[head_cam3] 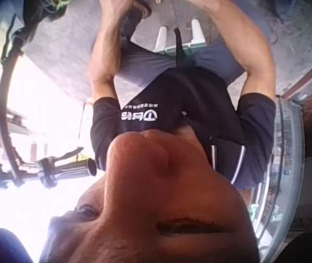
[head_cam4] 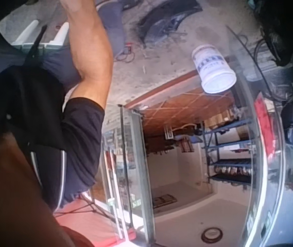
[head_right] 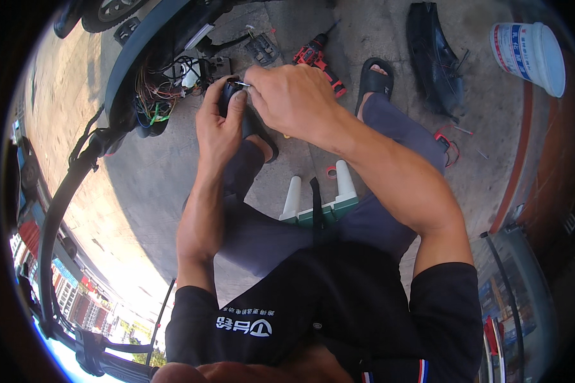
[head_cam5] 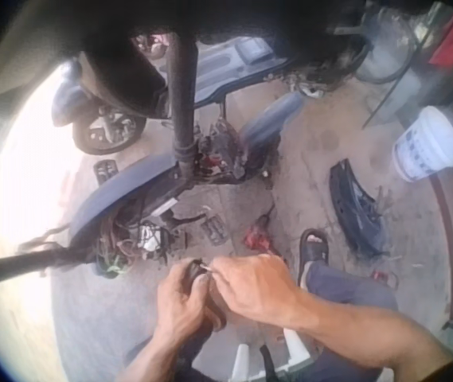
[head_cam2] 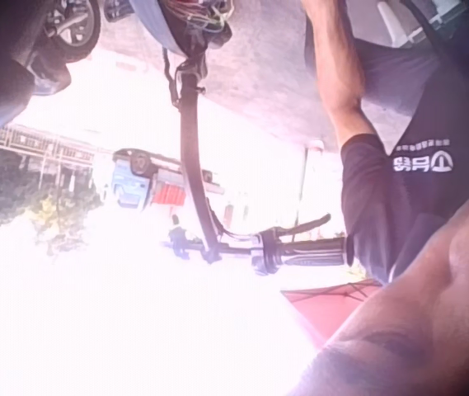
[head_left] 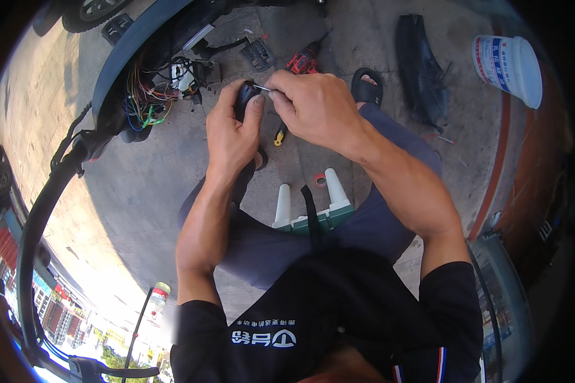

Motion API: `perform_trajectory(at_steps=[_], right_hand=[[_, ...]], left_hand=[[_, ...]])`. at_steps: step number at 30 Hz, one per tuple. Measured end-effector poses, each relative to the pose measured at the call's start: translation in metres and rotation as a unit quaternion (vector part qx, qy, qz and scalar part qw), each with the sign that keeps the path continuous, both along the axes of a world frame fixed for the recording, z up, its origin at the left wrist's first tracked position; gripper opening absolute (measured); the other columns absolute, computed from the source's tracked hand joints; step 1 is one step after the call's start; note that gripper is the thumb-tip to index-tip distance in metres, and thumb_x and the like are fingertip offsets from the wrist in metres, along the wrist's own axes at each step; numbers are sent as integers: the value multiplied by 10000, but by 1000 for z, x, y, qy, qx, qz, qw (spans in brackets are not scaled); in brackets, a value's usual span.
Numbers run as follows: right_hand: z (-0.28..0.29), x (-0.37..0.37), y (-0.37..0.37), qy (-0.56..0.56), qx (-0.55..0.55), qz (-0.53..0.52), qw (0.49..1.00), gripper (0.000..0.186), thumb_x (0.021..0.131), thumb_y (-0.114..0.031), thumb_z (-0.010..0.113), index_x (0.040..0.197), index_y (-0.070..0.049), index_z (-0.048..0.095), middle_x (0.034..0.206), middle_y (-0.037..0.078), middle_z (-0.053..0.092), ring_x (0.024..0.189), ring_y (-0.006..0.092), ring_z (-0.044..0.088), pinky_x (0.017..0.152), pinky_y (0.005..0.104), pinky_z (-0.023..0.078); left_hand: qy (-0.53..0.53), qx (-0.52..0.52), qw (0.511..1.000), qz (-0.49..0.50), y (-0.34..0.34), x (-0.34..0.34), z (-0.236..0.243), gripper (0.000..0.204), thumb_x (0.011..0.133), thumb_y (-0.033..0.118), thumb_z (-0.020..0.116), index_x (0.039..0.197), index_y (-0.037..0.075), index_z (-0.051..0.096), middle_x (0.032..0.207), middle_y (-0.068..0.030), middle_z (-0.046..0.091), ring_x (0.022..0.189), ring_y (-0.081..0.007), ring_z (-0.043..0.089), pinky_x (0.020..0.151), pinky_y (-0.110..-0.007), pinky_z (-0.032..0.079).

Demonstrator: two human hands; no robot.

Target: The person sits on a small stool and works on a small black electrical connector. They strip and twist wires, insert them into the connector housing, and use a small screwdriver to tighten the terminals. The person then assembles the connector housing and secures it.

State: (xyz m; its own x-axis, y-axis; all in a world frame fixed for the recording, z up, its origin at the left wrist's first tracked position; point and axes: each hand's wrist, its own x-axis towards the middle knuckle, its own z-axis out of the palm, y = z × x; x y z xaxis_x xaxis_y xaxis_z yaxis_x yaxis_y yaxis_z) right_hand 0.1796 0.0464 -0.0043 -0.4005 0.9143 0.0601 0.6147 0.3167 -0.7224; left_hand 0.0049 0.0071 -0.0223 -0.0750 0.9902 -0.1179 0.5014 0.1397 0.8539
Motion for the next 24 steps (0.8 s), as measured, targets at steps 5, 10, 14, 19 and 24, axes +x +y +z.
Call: perform_trajectory(at_steps=[5,10,14,19,24], right_hand=[[2,35,14,100,-148,-78,981,195,925,-147,597,1076,-43,663,677,84,644,566,187,622,579,352,501],[-4,56,29,33,-139,-63,988,214,932,-152,580,1084,-19,653,768,96,666,664,155,617,621,324,486],[-2,57,28,8,-149,-38,988,222,922,-159,583,1076,-17,658,796,117,686,681,192,648,634,332,492],[7,49,26,44,-121,-36,991,208,914,-138,586,1068,-22,664,820,133,698,703,217,673,647,326,498],[14,40,20,93,-141,-45,985,187,903,-98,603,1058,-17,666,830,112,703,715,167,660,654,307,499]], left_hand=[[-159,-97,982,15,-4,-25,-8,328,941,172,671,1221,27,579,974,-49,636,874,-128,598,772,-280,493],[-228,-160,960,-1,-7,-42,-16,326,921,126,695,1200,10,573,1005,-25,624,921,-107,587,811,-263,487],[-259,-135,956,-22,-9,-36,-19,353,893,56,713,1214,10,575,1038,-23,615,978,-108,578,870,-262,469],[-307,-14,952,-14,-4,-26,-11,387,884,8,703,1247,24,569,1154,-80,638,1024,-142,606,855,-271,492],[-348,37,937,-12,-5,-16,2,416,844,-50,715,1233,-1,575,1208,-90,620,1145,-185,584,1014,-335,445]])
